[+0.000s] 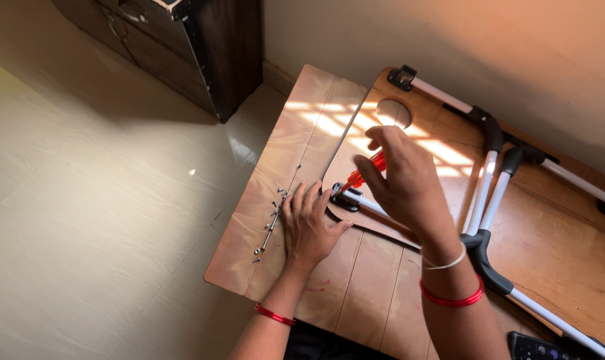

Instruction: The person uses a red screwdriver to tighten screws into metal brackets on a wooden tabletop, securing the table legs. They flip the tabletop over to access the other side and continue fastening the remaining brackets.

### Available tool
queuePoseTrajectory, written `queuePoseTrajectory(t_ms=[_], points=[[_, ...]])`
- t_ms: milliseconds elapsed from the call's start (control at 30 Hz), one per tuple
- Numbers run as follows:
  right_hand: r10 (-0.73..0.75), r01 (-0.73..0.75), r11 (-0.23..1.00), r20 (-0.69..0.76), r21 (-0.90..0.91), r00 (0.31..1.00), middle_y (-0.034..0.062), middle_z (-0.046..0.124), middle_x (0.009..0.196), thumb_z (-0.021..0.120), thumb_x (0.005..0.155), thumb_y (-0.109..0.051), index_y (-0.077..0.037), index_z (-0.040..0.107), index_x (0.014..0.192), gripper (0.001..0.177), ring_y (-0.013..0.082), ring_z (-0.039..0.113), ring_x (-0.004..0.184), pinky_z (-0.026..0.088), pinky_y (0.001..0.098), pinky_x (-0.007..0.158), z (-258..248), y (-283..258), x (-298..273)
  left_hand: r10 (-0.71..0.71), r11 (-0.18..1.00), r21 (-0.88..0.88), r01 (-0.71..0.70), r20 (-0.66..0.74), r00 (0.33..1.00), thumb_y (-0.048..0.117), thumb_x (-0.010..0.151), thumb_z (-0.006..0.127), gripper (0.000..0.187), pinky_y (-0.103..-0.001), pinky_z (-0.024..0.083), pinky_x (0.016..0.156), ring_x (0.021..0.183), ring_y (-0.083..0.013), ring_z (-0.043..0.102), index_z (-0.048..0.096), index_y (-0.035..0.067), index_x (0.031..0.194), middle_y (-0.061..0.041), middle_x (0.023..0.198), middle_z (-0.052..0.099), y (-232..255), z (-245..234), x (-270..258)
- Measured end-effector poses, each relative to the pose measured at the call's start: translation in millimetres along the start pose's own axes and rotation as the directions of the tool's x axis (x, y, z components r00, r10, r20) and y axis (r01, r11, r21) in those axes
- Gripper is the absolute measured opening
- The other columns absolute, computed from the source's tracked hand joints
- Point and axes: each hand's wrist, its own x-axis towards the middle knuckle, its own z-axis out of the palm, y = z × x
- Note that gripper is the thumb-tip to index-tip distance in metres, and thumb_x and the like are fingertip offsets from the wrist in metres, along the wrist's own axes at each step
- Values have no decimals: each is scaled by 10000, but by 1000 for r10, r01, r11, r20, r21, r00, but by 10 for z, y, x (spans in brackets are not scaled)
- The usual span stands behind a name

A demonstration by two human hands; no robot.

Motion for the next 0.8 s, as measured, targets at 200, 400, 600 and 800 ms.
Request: queuePoseTrajectory(t_ms=[200,400,600,800], points=[[204,-197,975,64,-104,977,165,657,836,791,947,-171,26,607,1142,333,319,653,695,498,415,607,73,5,0,-5,1000,-6,5,-2,1000,465,685,885,719,-561,257,1128,1398,-363,410,652,107,1263,-147,1409,559,14,-29,-3],[88,-102,984,100,146,991,163,658,992,714,869,-83,41,565,1241,420,305,682,838,546,351,684,54,112,-36,-19,999,-49,18,-28,999,448,676,894,712,-550,255,1141,1401,-362,415,676,98,1257,-140,1407,572,16,-24,1],[121,-91,948,79,-304,990,120,671,878,802,1045,-234,-39,626,1119,273,288,676,750,510,384,664,108,194,-63,-17,999,-51,14,-62,998,442,692,886,730,-534,254,1168,1418,-358,423,660,78,1283,-153,1425,571,-21,13,-36],[193,-195,981,87,12,977,100,629,775,781,1046,-176,10,611,1175,284,213,631,659,453,312,588,185,239,-166,-6,999,-33,4,-64,998,432,701,883,735,-544,259,1171,1413,-364,423,643,65,1291,-164,1421,566,-29,41,-49]])
